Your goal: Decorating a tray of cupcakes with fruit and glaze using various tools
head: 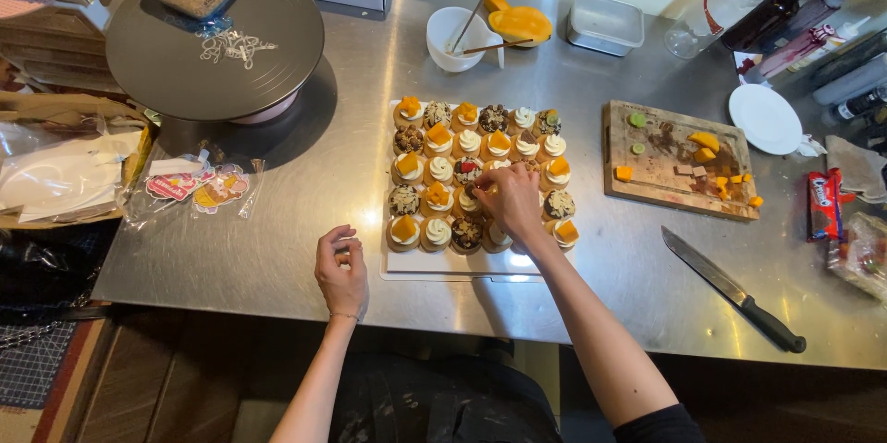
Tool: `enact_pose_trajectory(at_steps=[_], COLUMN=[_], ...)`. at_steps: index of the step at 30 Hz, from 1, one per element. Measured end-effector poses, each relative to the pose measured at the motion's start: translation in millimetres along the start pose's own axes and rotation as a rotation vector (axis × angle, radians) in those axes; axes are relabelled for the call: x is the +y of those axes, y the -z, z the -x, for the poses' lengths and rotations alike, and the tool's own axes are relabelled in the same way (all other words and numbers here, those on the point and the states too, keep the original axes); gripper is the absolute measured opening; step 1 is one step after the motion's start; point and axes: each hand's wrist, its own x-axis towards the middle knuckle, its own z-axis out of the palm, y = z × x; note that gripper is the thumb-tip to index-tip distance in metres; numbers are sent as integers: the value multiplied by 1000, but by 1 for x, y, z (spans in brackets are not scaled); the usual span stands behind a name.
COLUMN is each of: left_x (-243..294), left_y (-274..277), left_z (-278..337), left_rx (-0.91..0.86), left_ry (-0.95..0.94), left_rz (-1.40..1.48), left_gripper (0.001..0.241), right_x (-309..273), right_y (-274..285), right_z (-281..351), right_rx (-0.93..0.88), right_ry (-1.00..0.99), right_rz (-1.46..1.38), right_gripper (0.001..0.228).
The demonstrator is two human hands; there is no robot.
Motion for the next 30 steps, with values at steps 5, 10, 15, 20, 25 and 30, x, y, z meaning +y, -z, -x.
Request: enact_pose_trajectory(at_steps=[5,10,15,20,25,30], left_x=[-2,-1,1,3,6,26], left_y=[-1,-1,0,1,2,6], left_z=[0,-1,-1,1,2,12], left_rx=[8,4,-3,-9,-7,115], left_ry=[5,7,12,11,55,129], left_rz=[6,-9,-12,-16,11,172], left_gripper=[30,28,27,26,21,19], right_x=[-13,-18,-24,-16,-33,-5], right_y=[7,6,9,12,67,110], right_z=[2,2,3,7,44,130], right_rx=[-2,-9,-8,13,225,520], right_ry=[0,35,56,24,-126,-350], right_rz=[10,85,92,99,-108,-247], right_gripper=[14,17,18,25,25,19])
